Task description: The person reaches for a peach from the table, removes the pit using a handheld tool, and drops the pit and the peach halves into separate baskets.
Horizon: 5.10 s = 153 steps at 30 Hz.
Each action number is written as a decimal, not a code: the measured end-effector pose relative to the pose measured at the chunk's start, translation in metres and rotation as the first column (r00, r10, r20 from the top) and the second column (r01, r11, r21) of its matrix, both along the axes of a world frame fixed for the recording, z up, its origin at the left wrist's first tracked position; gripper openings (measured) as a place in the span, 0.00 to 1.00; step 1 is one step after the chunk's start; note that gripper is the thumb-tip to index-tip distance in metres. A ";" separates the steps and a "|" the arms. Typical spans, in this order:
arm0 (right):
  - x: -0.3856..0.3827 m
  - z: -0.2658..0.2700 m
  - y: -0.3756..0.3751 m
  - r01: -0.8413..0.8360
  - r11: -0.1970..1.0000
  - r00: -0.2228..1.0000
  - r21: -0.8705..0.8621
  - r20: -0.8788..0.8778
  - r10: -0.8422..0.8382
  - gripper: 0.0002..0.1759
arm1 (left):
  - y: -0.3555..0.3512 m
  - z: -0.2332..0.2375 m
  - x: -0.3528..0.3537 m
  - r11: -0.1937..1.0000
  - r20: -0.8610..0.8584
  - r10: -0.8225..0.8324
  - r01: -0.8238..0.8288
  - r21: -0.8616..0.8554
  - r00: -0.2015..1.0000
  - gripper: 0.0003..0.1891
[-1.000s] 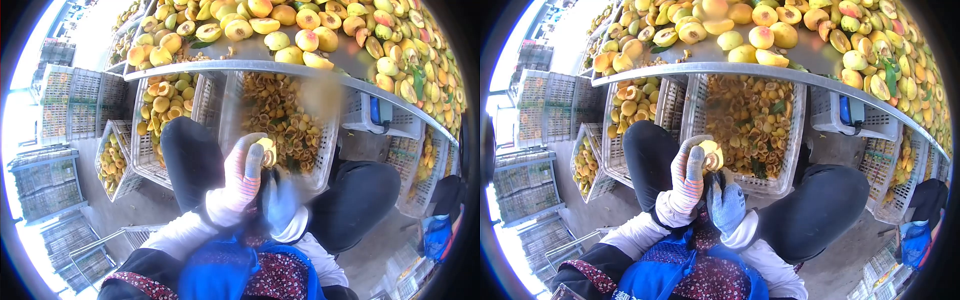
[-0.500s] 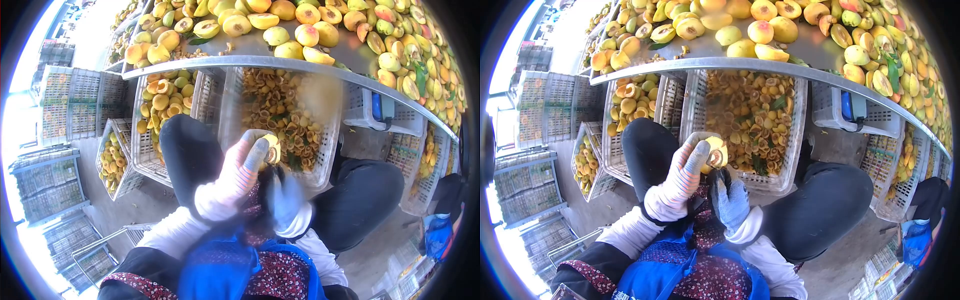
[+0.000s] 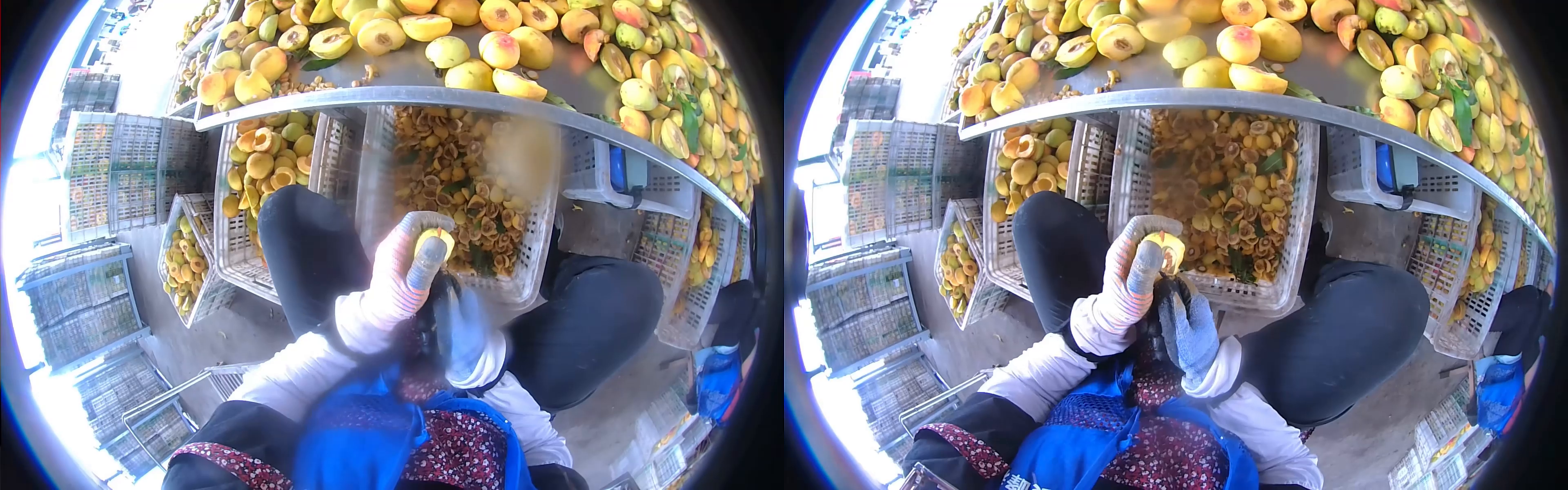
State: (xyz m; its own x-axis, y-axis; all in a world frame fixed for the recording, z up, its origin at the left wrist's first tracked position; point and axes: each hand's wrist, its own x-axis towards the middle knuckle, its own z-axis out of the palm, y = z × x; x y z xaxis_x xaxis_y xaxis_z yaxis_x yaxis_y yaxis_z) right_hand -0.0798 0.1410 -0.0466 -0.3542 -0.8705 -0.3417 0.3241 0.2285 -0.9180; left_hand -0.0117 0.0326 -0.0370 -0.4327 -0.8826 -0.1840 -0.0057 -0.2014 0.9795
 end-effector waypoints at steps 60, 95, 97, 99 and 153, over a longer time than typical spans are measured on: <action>-0.022 -0.013 -0.007 -0.161 0.960 -0.422 -0.229 0.895 0.143 0.28 | -0.010 0.005 -0.002 0.912 -0.160 -0.160 0.208 0.353 0.974 0.20; -0.033 -0.009 -0.033 -0.109 0.968 0.448 0.227 0.880 -0.156 0.22 | -0.237 0.016 -0.097 0.759 0.750 -0.181 0.576 -0.305 0.636 0.38; -0.035 -0.007 -0.034 -0.121 0.963 0.439 0.241 0.883 -0.165 0.22 | -0.242 0.026 -0.089 0.766 0.686 -0.302 0.597 -0.239 0.662 0.37; -0.040 -0.002 -0.035 -0.112 0.976 0.496 0.186 0.862 -0.107 0.21 | -0.240 0.044 -0.093 0.727 0.835 -0.106 0.615 -0.306 0.540 0.37; -0.342 -0.260 0.211 0.725 0.388 0.487 0.569 -0.025 -0.873 0.17 | -0.025 -0.090 -0.096 0.888 0.611 -0.431 0.433 0.156 0.664 0.08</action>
